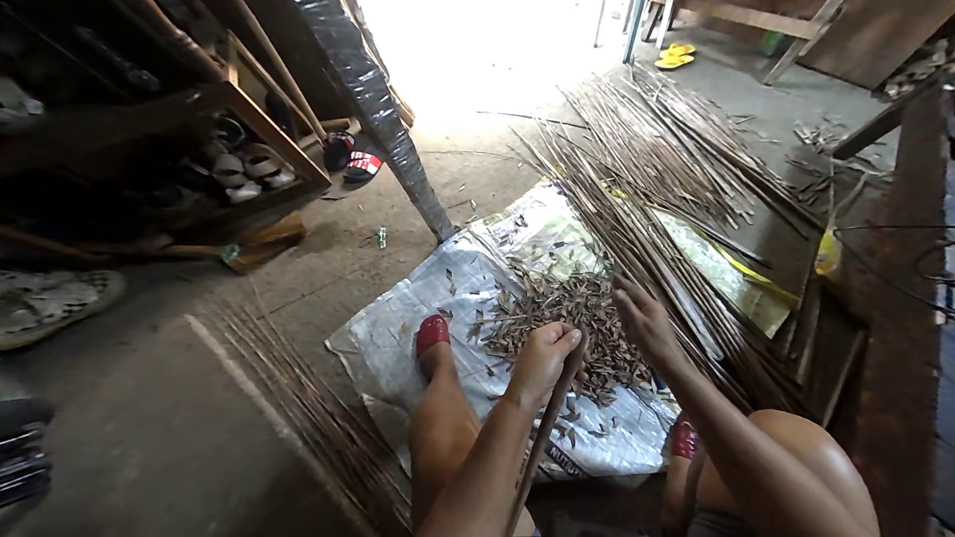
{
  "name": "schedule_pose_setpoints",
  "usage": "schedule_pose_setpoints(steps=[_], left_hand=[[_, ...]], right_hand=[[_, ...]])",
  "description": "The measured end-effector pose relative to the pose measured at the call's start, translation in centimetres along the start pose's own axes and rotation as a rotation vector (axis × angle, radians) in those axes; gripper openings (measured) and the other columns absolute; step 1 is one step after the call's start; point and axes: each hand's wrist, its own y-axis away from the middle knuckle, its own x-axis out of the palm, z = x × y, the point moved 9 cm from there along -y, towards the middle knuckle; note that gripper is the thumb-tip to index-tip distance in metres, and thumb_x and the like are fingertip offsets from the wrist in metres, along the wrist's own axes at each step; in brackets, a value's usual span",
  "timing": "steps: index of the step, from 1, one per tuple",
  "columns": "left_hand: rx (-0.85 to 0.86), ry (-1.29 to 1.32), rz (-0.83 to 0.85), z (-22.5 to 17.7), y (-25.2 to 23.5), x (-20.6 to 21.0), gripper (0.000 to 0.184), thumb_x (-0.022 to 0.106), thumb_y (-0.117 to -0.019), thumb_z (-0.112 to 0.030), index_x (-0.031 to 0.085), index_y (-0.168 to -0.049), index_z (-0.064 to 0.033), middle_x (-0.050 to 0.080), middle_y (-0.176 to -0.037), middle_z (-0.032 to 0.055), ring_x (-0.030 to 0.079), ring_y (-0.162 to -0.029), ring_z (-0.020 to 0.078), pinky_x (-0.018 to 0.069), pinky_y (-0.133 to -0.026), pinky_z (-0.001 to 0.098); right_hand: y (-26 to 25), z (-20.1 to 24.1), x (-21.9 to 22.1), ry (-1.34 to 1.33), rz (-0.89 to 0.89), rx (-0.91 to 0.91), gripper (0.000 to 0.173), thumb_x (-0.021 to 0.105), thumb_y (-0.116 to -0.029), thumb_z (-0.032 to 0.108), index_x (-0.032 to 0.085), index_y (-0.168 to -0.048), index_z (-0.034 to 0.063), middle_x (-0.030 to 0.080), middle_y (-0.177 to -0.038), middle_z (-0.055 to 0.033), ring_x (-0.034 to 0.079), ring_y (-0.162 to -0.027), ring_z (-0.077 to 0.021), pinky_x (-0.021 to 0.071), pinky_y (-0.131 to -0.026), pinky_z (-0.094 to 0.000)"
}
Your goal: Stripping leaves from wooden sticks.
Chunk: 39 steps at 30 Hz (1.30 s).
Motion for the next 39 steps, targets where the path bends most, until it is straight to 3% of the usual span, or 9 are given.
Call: schedule_pose_setpoints(steps=[2,6,12,17,22,24,30,33,39], left_hand=[[-0.004,-0.015,0.005,0.2,-0.1,0.2,0.016,0.044,-0.1085,-0.006,0.057,-0.103,0.0027,0.062,-0.072,0.0018,0.06,-0.055,0.0071,0.0543,-0.054,0.0206],[-0.006,-0.035,0.018,0.6,-0.5,0.7,0.014,0.047,-0.1079,-0.007,0.057,-0.109,0.0032,0.061,-0.075,0.0028,0.061,-0.058,0.0079,0.0543,-0.055,0.0213],[0.056,-0.284,0.053,0.1,-0.7,0.7,0.011,0.066,-0.0982,-0.008,0.064,-0.104,0.0018,0.063,-0.086,0.0024,0.06,-0.07,0.0062,0.054,-0.068,0.0223],[0.079,-0.312,0.017,0.1,-1.0,0.2,0.009,0.062,-0.101,-0.008,0.063,-0.103,0.0009,0.061,-0.082,0.0009,0.058,-0.069,0.0053,0.051,-0.067,0.0224],[0.155,-0.153,-0.057,-0.2,-1.1,-1.0,0.013,0.059,-0.1004,-0.003,0.064,-0.111,0.0029,0.067,-0.083,0.0041,0.063,-0.066,0.0084,0.0553,-0.062,0.0244],[0.153,-0.13,-0.079,-0.1,-1.3,-1.2,0.014,0.058,-0.0997,0.0,0.063,-0.112,0.0039,0.068,-0.084,0.0051,0.064,-0.064,0.0093,0.0558,-0.06,0.0248],[0.141,-0.147,-0.119,0.8,-1.5,-1.6,0.011,0.058,-0.0997,0.0,0.062,-0.109,0.0043,0.065,-0.077,0.0059,0.061,-0.058,0.0111,0.0541,-0.056,0.0261],[0.178,-0.144,-0.146,0.3,-1.4,-1.7,0.011,0.058,-0.1015,-0.003,0.064,-0.106,0.0039,0.064,-0.075,0.0051,0.061,-0.058,0.0103,0.0537,-0.056,0.0254],[0.217,-0.177,-0.187,-0.8,-1.1,-1.8,0.012,0.061,-0.1008,-0.006,0.066,-0.107,0.003,0.07,-0.088,0.0049,0.067,-0.076,0.0083,0.0568,-0.073,0.0263]], right_hand=[[0.4,-0.6,1.1,-0.39,0.125,0.263,0.038,0.037,-0.1113,0.022,0.052,-0.141,0.003,0.05,-0.067,0.006,0.042,-0.047,-0.0007,0.0365,-0.042,-0.017],[2.2,0.5,4.3,-0.572,0.518,0.352,0.038,0.034,-0.1085,0.023,0.054,-0.135,0.0052,0.049,-0.068,0.0076,0.04,-0.046,0.0005,0.0363,-0.042,-0.0154],[0.4,-0.1,2.3,-0.576,0.343,0.348,0.034,0.035,-0.1104,0.022,0.06,-0.125,0.0035,0.05,-0.067,0.0065,0.04,-0.047,0.0002,0.0359,-0.043,-0.0154],[0.7,-0.5,3.2,-0.72,0.454,0.39,0.041,0.029,-0.1104,0.028,0.052,-0.137,0.0078,0.049,-0.067,0.0071,0.04,-0.046,0.0002,0.0364,-0.042,-0.0153],[2.7,0.2,5.3,-0.766,0.659,0.393,0.026,0.044,-0.1031,0.038,0.058,-0.105,0.0162,0.051,-0.065,0.0088,0.044,-0.046,0.0015,0.0398,-0.043,-0.0146],[3.0,0.1,5.5,-0.763,0.632,0.398,0.025,0.04,-0.1062,0.033,0.056,-0.102,0.0139,0.053,-0.067,0.007,0.045,-0.047,0.0006,0.0404,-0.043,-0.0147],[3.4,-0.1,4.8,-0.633,0.478,0.407,0.034,0.041,-0.109,0.022,0.052,-0.139,0.0088,0.053,-0.072,0.0047,0.042,-0.05,-0.0019,0.036,-0.044,-0.0182],[3.3,-0.1,4.5,-0.581,0.444,0.384,0.036,0.043,-0.1087,0.021,0.052,-0.141,0.0077,0.054,-0.073,0.0036,0.044,-0.051,-0.0029,0.0372,-0.045,-0.0193],[3.8,1.4,4.7,-0.485,0.447,0.337,0.04,0.045,-0.108,0.018,0.049,-0.146,0.0071,0.056,-0.077,0.0028,0.046,-0.052,-0.0033,0.0401,-0.047,-0.0199]])
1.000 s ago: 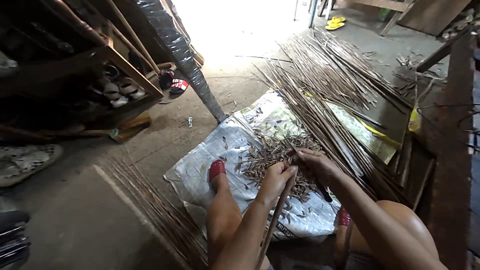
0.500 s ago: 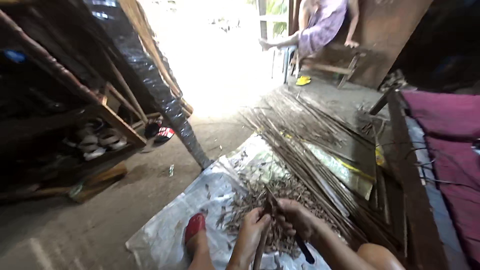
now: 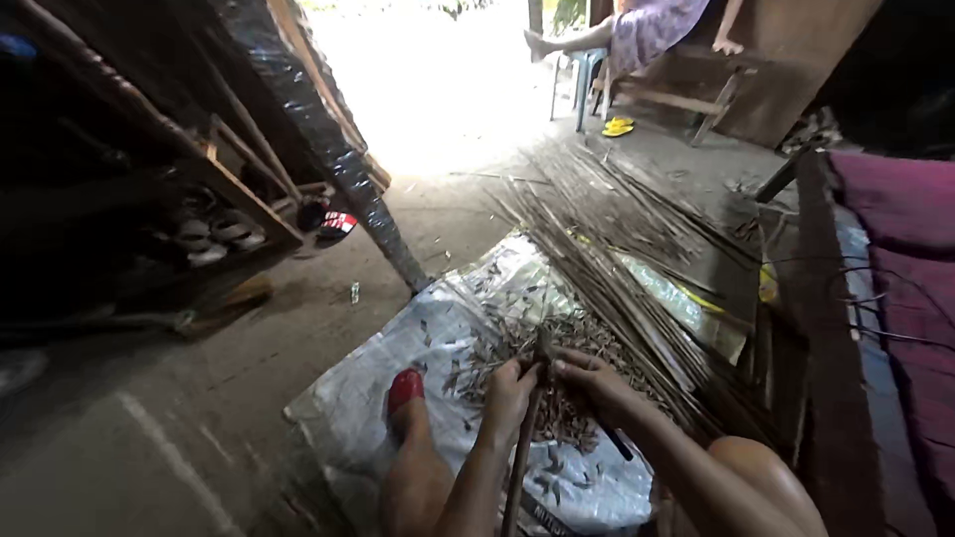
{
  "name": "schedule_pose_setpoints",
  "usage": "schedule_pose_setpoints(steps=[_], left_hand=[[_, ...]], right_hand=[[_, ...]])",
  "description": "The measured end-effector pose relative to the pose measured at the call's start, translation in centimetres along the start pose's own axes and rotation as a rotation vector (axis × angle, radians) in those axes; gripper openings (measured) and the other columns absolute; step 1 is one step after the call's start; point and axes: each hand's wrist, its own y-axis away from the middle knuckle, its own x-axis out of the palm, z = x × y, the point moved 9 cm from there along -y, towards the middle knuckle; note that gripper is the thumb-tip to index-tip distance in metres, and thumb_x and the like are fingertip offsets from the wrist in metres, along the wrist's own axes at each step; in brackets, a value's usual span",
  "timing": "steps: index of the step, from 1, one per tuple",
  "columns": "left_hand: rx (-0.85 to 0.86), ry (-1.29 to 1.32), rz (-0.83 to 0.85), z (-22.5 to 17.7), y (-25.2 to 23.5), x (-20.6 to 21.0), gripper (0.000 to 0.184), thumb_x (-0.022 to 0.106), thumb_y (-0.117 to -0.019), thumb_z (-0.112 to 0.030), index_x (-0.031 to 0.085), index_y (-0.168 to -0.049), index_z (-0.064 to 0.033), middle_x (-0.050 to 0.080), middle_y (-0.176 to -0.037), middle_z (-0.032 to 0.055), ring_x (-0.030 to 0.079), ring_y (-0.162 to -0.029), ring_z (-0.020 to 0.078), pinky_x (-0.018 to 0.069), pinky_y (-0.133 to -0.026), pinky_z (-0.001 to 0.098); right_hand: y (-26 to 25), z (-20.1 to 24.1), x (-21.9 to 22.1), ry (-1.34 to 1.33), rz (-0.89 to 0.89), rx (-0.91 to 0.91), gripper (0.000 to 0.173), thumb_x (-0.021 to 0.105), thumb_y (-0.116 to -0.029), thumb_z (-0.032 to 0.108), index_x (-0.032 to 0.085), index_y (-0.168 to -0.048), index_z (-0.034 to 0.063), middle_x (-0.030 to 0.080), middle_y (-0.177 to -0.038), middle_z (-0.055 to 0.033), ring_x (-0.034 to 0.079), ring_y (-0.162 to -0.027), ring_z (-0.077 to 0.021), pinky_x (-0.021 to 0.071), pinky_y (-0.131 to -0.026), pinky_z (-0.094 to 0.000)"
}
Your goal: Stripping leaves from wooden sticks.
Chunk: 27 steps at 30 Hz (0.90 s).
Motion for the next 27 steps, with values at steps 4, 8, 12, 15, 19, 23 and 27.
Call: schedule_pose_setpoints(steps=[4,8,12,15,19,23,27], left_hand=[[-0.032,0.016,0.023,0.0,0.0,0.2,0.013,0.061,-0.101,-0.006,0.065,-0.109,0.003,0.067,-0.086,0.0047,0.062,-0.065,0.0078,0.0543,-0.06,0.0243],[-0.052,0.059,0.043,0.0,0.0,0.6,0.013,0.059,-0.1018,-0.006,0.064,-0.109,0.0031,0.066,-0.083,0.0046,0.061,-0.061,0.0078,0.0532,-0.055,0.023],[-0.09,0.134,0.07,-0.4,0.3,1.0,0.012,0.056,-0.1034,-0.005,0.061,-0.109,0.0041,0.064,-0.077,0.0035,0.06,-0.056,0.0069,0.0519,-0.052,0.0202],[-0.111,0.157,0.094,-0.4,0.5,1.1,0.01,0.055,-0.1042,-0.006,0.061,-0.106,0.0029,0.063,-0.071,0.0013,0.058,-0.053,0.0055,0.0502,-0.05,0.0185],[-0.094,0.129,0.122,-0.6,0.7,0.9,0.009,0.055,-0.1044,-0.006,0.061,-0.106,0.0015,0.062,-0.071,-0.0002,0.056,-0.053,0.0039,0.048,-0.05,0.0172],[-0.1,0.111,0.133,-0.6,0.9,0.9,0.009,0.056,-0.1038,-0.006,0.06,-0.107,0.0011,0.061,-0.071,-0.0002,0.055,-0.053,0.0038,0.047,-0.049,0.0171],[-0.109,0.069,0.127,-0.4,0.8,0.8,0.01,0.056,-0.1043,-0.008,0.061,-0.107,0.0006,0.061,-0.072,0.0,0.056,-0.053,0.0048,0.0463,-0.049,0.0179]], right_hand=[[-0.2,0.4,-0.6,0.014,-0.032,-0.028,0.041,0.045,-0.108,0.017,0.049,-0.146,0.004,0.056,-0.074,0.0032,0.045,-0.05,-0.0024,0.0397,-0.045,-0.019],[-0.3,0.7,-0.9,0.04,-0.031,-0.054,0.042,0.045,-0.1074,0.017,0.047,-0.148,0.0037,0.055,-0.072,0.0042,0.045,-0.049,-0.0021,0.0393,-0.044,-0.0188],[-0.2,1.6,-1.5,0.214,-0.065,-0.195,0.041,0.049,-0.1061,0.017,0.052,-0.144,0.0006,0.057,-0.074,0.0058,0.046,-0.053,0.0004,0.0415,-0.049,-0.0176],[-0.2,2.2,-1.7,0.377,-0.083,-0.265,0.04,0.05,-0.1064,0.016,0.054,-0.142,-0.0004,0.063,-0.086,0.0036,0.045,-0.058,0.0031,0.0404,-0.053,-0.0161],[-0.1,2.7,-1.7,0.471,-0.08,-0.303,0.041,0.05,-0.1065,0.015,0.053,-0.144,-0.0018,0.068,-0.101,-0.0015,0.047,-0.065,0.0049,0.0418,-0.061,-0.0146],[-0.1,2.9,-1.8,0.517,-0.084,-0.297,0.043,0.05,-0.1066,0.016,0.05,-0.146,-0.0009,0.068,-0.11,-0.0053,0.048,-0.067,0.0043,0.0415,-0.062,-0.0152],[-0.5,2.7,-2.2,0.72,-0.108,-0.371,0.044,0.053,-0.1057,0.02,0.054,-0.147,0.0047,0.067,-0.129,-0.013,0.066,-0.101,-0.0102,0.0522,-0.093,-0.0295]])
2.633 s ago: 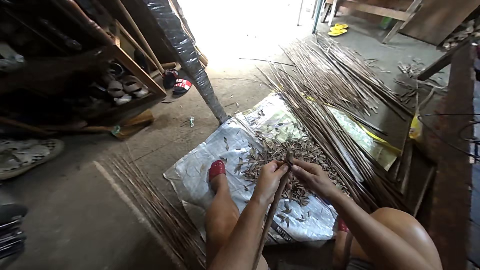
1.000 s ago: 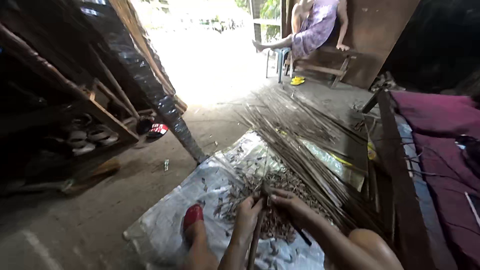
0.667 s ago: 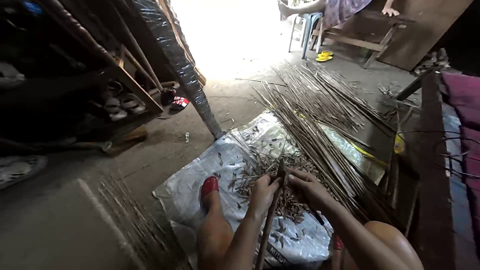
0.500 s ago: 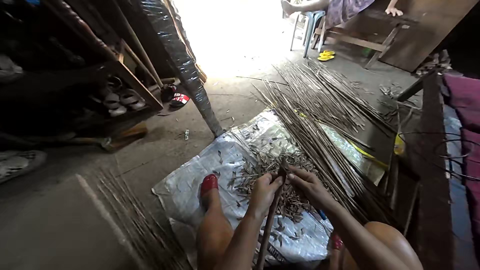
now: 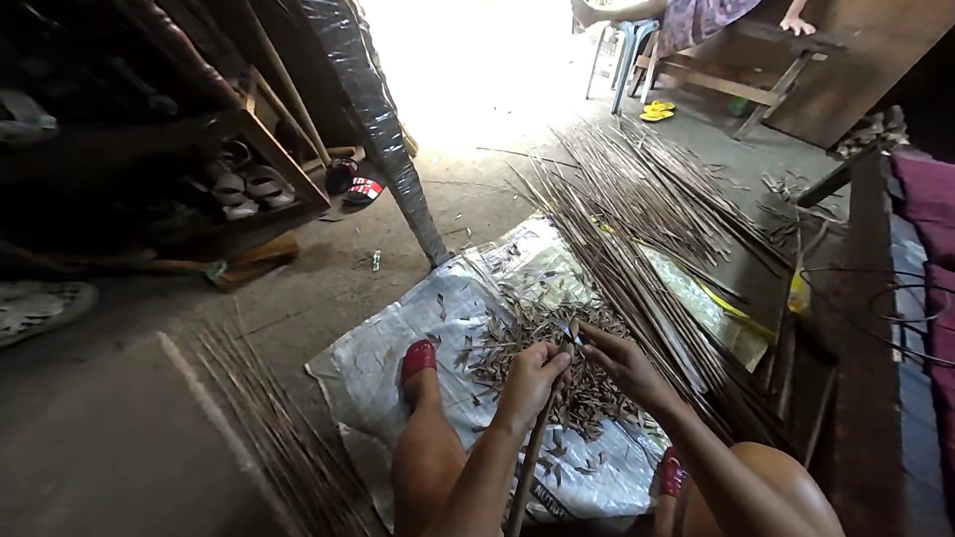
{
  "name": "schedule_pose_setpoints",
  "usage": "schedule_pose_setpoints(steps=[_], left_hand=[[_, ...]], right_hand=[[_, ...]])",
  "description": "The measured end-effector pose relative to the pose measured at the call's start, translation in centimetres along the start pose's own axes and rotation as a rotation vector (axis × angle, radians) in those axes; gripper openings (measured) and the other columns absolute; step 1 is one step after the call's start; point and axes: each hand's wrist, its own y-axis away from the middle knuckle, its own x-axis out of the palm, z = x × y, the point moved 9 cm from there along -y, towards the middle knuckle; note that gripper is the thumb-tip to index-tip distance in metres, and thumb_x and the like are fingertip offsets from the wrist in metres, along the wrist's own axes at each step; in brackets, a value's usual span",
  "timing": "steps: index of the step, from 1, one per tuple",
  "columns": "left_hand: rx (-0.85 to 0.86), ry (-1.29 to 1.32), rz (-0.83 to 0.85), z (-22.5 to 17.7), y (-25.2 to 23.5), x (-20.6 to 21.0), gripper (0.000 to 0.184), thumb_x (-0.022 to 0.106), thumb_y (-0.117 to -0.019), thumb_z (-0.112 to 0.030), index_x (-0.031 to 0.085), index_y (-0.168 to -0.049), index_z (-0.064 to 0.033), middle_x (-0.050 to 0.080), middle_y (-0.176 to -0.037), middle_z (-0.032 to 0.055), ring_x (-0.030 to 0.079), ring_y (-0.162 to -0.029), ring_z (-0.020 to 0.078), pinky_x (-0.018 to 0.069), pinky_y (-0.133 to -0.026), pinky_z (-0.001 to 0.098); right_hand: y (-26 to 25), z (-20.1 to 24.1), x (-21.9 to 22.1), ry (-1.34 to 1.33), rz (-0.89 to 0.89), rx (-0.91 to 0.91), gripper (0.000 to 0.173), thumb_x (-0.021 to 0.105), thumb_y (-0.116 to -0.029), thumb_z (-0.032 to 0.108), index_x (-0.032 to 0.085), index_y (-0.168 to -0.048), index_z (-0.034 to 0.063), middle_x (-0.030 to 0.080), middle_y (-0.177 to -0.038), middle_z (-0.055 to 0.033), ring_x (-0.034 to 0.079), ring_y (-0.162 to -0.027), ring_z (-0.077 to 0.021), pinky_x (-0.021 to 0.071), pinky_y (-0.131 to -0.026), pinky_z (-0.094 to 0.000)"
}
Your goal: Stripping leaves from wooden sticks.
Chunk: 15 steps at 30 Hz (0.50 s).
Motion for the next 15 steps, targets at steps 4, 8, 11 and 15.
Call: schedule_pose_setpoints(steps=[4,8,11,15], left_hand=[[-0.015,-0.002,0.01,0.4,-0.2,0.2,0.01,0.057,-0.1039,-0.007,0.061,-0.106,0.0009,0.062,-0.072,0.0005,0.055,-0.053,0.0048,0.046,-0.048,0.0179],[-0.023,0.0,0.008,0.6,-0.1,0.2,0.009,0.056,-0.1044,-0.008,0.06,-0.103,0.0002,0.061,-0.07,0.0001,0.054,-0.051,0.0044,0.0457,-0.048,0.0175],[-0.029,0.039,-0.029,0.3,-0.2,-0.1,0.01,0.055,-0.105,-0.008,0.059,-0.105,0.0012,0.06,-0.07,0.0008,0.055,-0.052,0.0051,0.0468,-0.048,0.0181],[-0.014,0.064,-0.061,0.4,-0.4,-0.2,0.011,0.057,-0.104,-0.008,0.061,-0.108,0.0024,0.06,-0.076,0.0022,0.055,-0.053,0.0053,0.0484,-0.049,0.0189]], right_hand=[[-0.1,-0.5,-0.7,0.162,-0.112,0.002,0.043,0.053,-0.1051,0.022,0.057,-0.146,0.0089,0.068,-0.126,-0.0169,0.068,-0.107,-0.0269,0.0528,-0.096,-0.0472],[-0.1,-1.8,-3.1,-0.155,-0.272,0.205,0.042,0.048,-0.1076,0.015,0.052,-0.147,0.0023,0.065,-0.091,-0.0018,0.051,-0.063,-0.0031,0.0439,-0.058,-0.0212],[0.8,-1.9,-0.1,-0.658,-0.066,0.366,0.043,0.034,-0.1114,0.022,0.044,-0.15,0.0055,0.05,-0.067,0.005,0.041,-0.044,-0.002,0.038,-0.04,-0.0185],[1.7,-0.9,4.6,-0.941,0.291,0.339,0.036,0.04,-0.1052,0.032,0.048,-0.135,0.0128,0.051,-0.067,0.0074,0.041,-0.044,0.0007,0.0362,-0.041,-0.0151]])
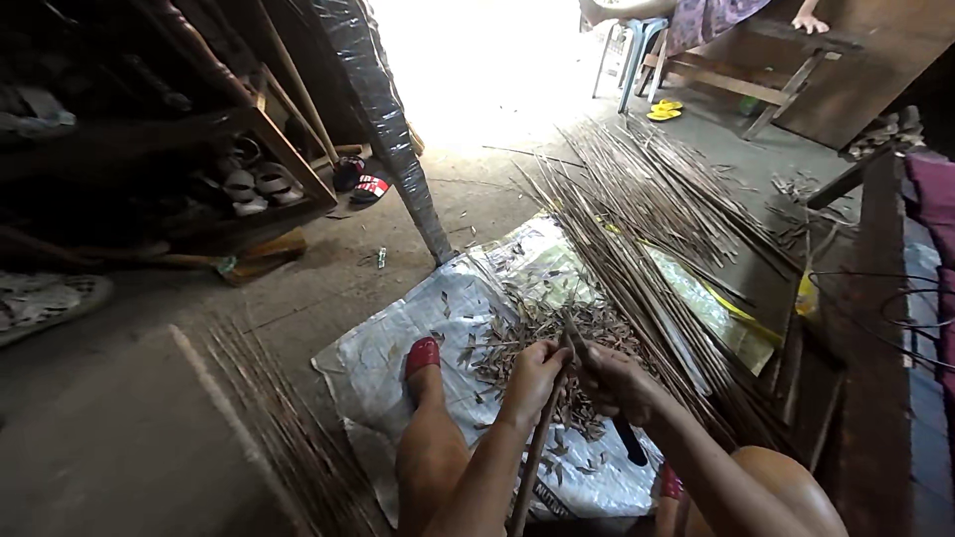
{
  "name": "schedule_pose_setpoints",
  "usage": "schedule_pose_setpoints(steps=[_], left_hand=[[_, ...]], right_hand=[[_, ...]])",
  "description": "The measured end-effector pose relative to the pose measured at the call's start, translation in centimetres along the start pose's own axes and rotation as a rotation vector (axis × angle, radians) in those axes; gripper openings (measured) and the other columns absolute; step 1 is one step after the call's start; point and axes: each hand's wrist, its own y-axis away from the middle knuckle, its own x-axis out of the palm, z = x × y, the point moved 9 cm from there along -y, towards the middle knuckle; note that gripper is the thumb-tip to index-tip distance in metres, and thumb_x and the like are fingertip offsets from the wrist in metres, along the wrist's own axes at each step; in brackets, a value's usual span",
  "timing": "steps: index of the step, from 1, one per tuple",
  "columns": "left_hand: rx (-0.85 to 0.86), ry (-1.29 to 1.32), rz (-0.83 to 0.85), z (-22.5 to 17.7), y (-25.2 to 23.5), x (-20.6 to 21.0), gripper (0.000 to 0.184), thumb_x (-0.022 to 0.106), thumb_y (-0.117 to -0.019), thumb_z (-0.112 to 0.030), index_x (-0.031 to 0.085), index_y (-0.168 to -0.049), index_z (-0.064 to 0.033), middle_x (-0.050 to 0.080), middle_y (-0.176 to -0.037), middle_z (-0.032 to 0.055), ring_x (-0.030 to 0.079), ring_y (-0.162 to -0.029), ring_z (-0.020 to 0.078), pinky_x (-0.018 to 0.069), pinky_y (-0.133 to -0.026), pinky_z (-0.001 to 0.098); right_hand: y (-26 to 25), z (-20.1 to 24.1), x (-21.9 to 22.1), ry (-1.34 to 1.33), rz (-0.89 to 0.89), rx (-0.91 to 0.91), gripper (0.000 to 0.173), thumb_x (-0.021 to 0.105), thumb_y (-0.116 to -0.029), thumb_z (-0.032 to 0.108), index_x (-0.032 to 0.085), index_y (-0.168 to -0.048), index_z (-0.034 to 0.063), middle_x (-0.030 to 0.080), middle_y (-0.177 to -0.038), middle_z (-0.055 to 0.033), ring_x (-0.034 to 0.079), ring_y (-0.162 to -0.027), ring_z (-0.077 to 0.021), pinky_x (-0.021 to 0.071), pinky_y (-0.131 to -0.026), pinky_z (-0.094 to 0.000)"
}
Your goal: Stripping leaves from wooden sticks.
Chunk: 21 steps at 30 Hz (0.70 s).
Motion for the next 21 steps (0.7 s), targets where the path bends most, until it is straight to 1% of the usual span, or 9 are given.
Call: schedule_pose_setpoints(steps=[4,10,14,16,17,18,19,20,21], left_hand=[[0.022,0.019,-0.013,0.0,0.0,-0.2,0.012,0.055,-0.1048,-0.008,0.06,-0.108,0.0028,0.06,-0.078,0.003,0.055,-0.054,0.0058,0.049,-0.049,0.0199],[0.022,-0.02,0.024,0.2,0.0,-0.1,0.018,0.051,-0.1061,-0.007,0.062,-0.115,0.004,0.064,-0.086,0.005,0.061,-0.063,0.0081,0.0538,-0.058,0.0235],[-0.01,-0.052,0.069,0.3,0.4,0.7,0.019,0.05,-0.1074,-0.01,0.061,-0.114,0.0038,0.064,-0.081,0.0043,0.062,-0.061,0.0087,0.054,-0.057,0.0237],[-0.033,-0.042,0.087,0.3,0.7,1.0,0.017,0.048,-0.1082,-0.01,0.059,-0.111,0.0026,0.064,-0.078,0.0033,0.061,-0.058,0.0083,0.0538,-0.054,0.0226],[-0.041,-0.033,0.091,0.3,0.8,1.1,0.017,0.047,-0.1085,-0.01,0.058,-0.11,0.0022,0.064,-0.077,0.003,0.062,-0.057,0.008,0.0539,-0.053,0.0219],[-0.049,-0.023,0.094,0.3,0.8,1.2,0.016,0.046,-0.1088,-0.01,0.057,-0.11,0.0022,0.063,-0.076,0.0031,0.062,-0.057,0.0082,0.0542,-0.053,0.0217],[-0.058,-0.016,0.095,0.3,0.9,1.2,0.016,0.046,-0.1091,-0.01,0.056,-0.11,0.0019,0.063,-0.076,0.0033,0.062,-0.057,0.0085,0.0544,-0.053,0.0217],[-0.061,-0.017,0.093,0.3,0.9,1.2,0.016,0.046,-0.1093,-0.011,0.056,-0.111,0.0016,0.062,-0.075,0.0034,0.062,-0.057,0.0086,0.0544,-0.053,0.0217],[-0.06,-0.024,0.09,0.3,0.9,1.1,0.016,0.046,-0.1093,-0.011,0.056,-0.111,0.0012,0.062,-0.075,0.0033,0.062,-0.056,0.0084,0.0539,-0.052,0.0213]], right_hand=[[-0.2,-0.2,0.4,0.009,-0.028,0.003,0.042,0.037,-0.1073,0.024,0.044,-0.146,0.0101,0.051,-0.068,0.0065,0.04,-0.046,0.0008,0.035,-0.042,-0.0153],[0.2,1.4,-0.8,0.176,-0.233,-0.078,0.036,0.039,-0.109,0.018,0.053,-0.139,0.0032,0.054,-0.07,0.0049,0.044,-0.047,-0.001,0.0392,-0.043,-0.017],[0.4,3.0,-1.6,0.432,-0.301,-0.21,0.036,0.044,-0.1078,0.017,0.058,-0.136,-0.0001,0.054,-0.073,0.0063,0.044,-0.051,0.0004,0.04,-0.047,-0.0174],[0.4,3.7,-1.8,0.589,-0.326,-0.307,0.036,0.047,-0.1071,0.016,0.059,-0.135,-0.0031,0.063,-0.089,0.0024,0.048,-0.06,0.0035,0.0426,-0.056,-0.0154],[0.5,3.9,-1.8,0.668,-0.332,-0.343,0.036,0.048,-0.107,0.016,0.059,-0.135,-0.0035,0.067,-0.102,-0.0014,0.053,-0.071,0.0044,0.0458,-0.065,-0.0148],[0.5,4.1,-1.9,0.753,-0.337,-0.369,0.037,0.049,-0.1069,0.017,0.06,-0.136,-0.0034,0.069,-0.114,-0.0065,0.06,-0.087,0.0016,0.0493,-0.081,-0.0175],[0.4,4.3,-1.9,0.838,-0.34,-0.393,0.039,0.05,-0.1063,0.018,0.06,-0.137,-0.0027,0.069,-0.123,-0.0117,0.065,-0.103,-0.006,0.0504,-0.094,-0.0247],[0.3,4.4,-2.0,0.912,-0.345,-0.417,0.04,0.05,-0.1058,0.019,0.061,-0.138,-0.002,0.068,-0.126,-0.0159,0.066,-0.112,-0.0148,0.0494,-0.101,-0.033],[0.2,4.6,-2.1,0.971,-0.355,-0.439,0.041,0.05,-0.1056,0.02,0.06,-0.139,-0.0006,0.068,-0.128,-0.0174,0.066,-0.115,-0.0202,0.0496,-0.103,-0.038]])
